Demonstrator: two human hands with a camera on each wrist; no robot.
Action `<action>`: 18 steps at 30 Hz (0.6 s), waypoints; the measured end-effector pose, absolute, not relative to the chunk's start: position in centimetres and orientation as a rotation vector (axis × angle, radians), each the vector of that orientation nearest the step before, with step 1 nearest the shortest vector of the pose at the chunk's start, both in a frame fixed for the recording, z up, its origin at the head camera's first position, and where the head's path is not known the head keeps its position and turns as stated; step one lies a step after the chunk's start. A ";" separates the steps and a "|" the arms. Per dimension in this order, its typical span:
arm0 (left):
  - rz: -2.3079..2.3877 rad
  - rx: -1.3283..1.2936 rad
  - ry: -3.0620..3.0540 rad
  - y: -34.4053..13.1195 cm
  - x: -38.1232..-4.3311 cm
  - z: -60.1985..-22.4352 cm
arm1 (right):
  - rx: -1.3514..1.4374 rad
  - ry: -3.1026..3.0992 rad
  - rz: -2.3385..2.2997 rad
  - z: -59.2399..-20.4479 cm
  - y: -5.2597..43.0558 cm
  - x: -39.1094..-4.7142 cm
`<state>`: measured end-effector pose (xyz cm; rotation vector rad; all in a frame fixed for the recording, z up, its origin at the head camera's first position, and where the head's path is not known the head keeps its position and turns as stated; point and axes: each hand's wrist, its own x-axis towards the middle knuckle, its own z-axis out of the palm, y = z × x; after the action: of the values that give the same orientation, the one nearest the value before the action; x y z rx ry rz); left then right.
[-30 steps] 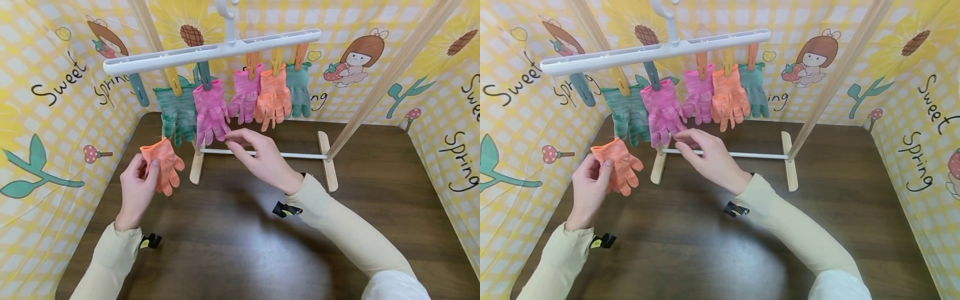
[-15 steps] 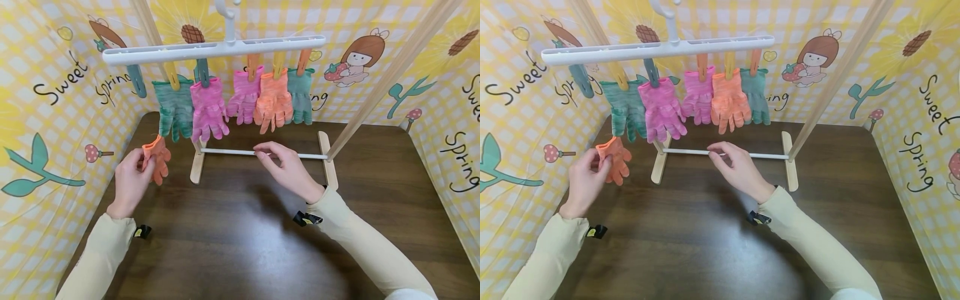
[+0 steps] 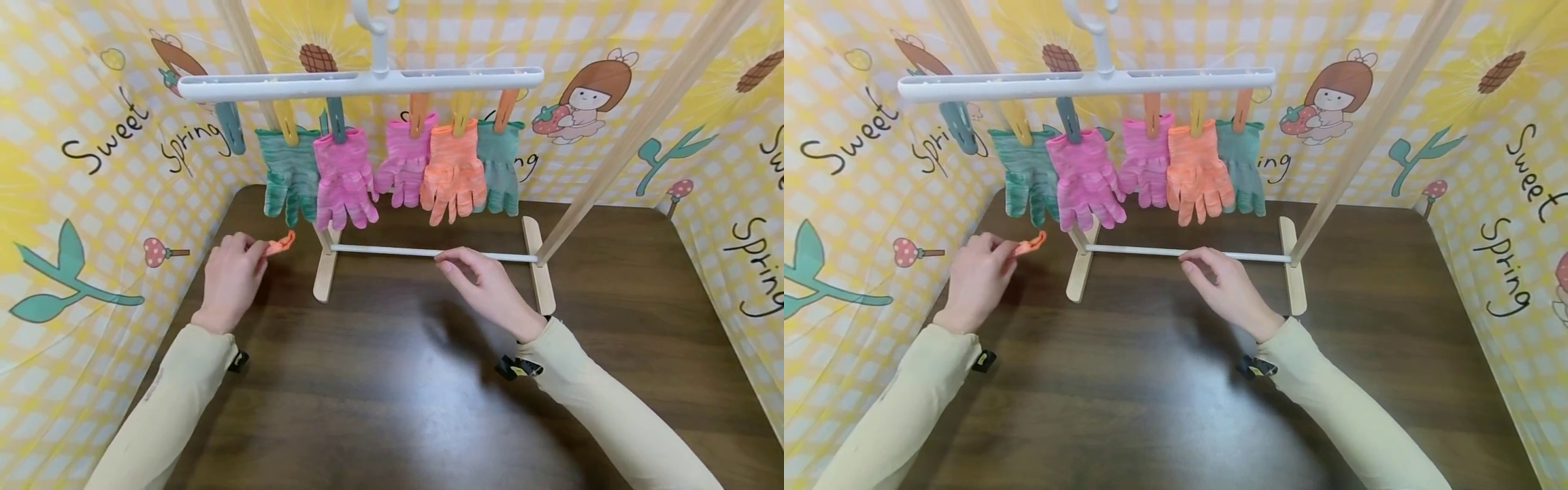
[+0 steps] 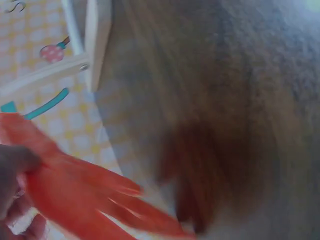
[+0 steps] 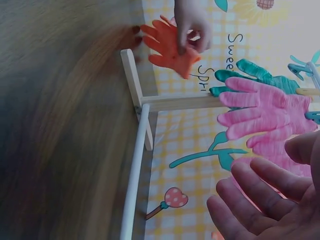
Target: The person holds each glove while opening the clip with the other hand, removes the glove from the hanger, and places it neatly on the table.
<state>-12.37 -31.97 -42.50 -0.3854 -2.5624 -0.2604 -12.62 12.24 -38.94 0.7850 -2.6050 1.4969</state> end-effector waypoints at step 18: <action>-0.137 -0.466 -2.878 -30.9 -10.8 -44.6 | 0.773 -2.699 1.473 -40.3 13.3 -11.7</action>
<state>-10.77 -30.89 -44.64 -0.4660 -2.8781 -0.1368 -11.74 13.34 -40.35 0.7727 -2.6995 1.4734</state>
